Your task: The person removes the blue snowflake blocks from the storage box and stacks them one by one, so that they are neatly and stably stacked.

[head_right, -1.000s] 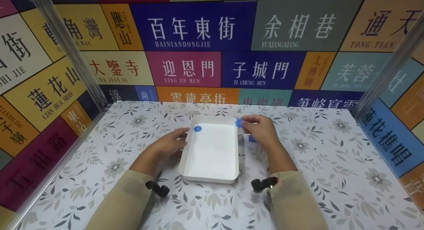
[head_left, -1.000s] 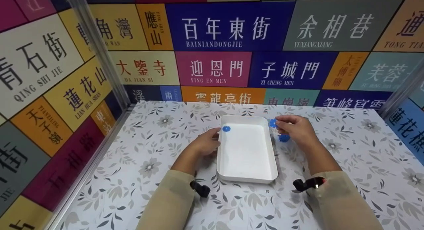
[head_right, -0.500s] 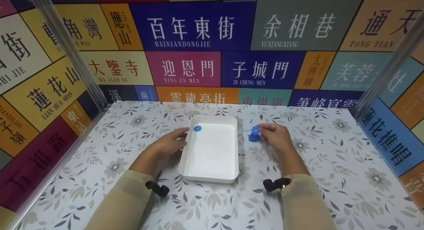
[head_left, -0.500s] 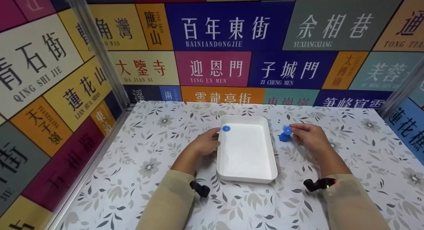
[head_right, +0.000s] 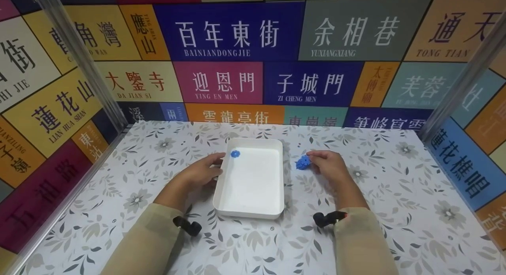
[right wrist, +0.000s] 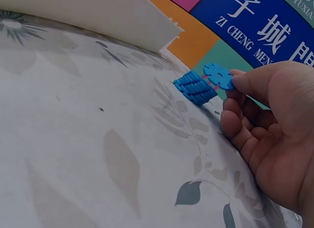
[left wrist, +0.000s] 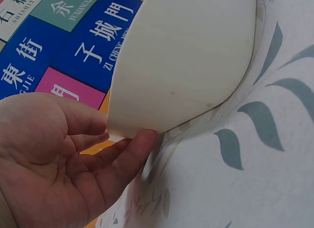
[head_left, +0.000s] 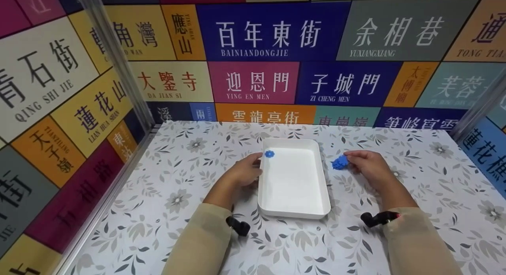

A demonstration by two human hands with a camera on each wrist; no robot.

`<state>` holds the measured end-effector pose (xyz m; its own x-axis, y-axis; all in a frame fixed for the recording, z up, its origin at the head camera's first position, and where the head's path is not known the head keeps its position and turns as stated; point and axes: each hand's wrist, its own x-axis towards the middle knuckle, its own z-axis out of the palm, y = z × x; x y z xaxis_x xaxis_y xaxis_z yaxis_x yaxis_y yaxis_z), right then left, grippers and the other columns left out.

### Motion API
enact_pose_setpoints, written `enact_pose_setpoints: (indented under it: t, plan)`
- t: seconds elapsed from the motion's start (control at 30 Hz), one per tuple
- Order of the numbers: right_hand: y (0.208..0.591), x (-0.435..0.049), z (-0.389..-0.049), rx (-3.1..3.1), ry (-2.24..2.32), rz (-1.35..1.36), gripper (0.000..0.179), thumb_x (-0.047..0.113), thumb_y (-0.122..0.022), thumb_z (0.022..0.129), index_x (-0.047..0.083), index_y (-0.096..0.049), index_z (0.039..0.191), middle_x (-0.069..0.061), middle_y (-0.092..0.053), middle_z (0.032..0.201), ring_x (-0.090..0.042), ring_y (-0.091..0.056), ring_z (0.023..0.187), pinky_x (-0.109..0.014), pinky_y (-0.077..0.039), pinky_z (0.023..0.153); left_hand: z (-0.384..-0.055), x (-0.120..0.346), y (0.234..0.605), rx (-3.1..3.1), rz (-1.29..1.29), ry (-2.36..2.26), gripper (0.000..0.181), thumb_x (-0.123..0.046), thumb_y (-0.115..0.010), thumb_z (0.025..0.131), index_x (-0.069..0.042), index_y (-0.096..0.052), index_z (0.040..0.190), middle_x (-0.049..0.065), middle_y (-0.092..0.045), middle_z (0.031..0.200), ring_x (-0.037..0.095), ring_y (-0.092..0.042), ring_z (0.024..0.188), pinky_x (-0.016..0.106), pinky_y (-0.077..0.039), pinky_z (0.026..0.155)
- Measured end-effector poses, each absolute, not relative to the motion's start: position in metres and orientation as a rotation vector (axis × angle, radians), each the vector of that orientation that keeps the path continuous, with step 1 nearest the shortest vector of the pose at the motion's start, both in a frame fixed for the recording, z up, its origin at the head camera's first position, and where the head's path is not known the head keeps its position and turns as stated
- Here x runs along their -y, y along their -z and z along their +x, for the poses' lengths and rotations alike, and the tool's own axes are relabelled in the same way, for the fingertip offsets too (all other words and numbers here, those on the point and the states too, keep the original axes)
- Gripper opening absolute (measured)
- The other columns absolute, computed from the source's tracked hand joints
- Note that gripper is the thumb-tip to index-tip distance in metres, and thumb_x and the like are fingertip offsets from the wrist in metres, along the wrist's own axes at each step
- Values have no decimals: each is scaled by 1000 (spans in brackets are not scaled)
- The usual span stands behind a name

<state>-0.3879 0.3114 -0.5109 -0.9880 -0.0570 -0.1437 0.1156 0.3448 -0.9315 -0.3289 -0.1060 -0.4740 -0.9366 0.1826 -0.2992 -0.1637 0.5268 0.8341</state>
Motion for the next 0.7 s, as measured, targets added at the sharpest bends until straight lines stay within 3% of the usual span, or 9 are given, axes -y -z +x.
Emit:
enact_pose_setpoints:
  t: [0.27, 0.7]
  plan:
    - [511, -309, -388, -2540, 1642, 52, 45, 31, -68, 106, 3, -68, 141, 12, -74, 94, -6, -66, 82, -23, -59, 75, -330, 106, 473, -2434, 10, -1344, 67, -15, -56, 106, -23, -35, 169, 8, -49, 167, 30, -45, 156, 51, -33, 131]
    - [511, -301, -389, -2624, 1592, 196, 44, 36, -77, 100, 9, -74, 134, 24, -72, 94, -3, -63, 79, -22, -57, 70, -329, 103, 473, -2375, -64, -1387, 66, -15, -57, 106, -25, -36, 168, 6, -47, 169, 27, -44, 156, 48, -38, 127]
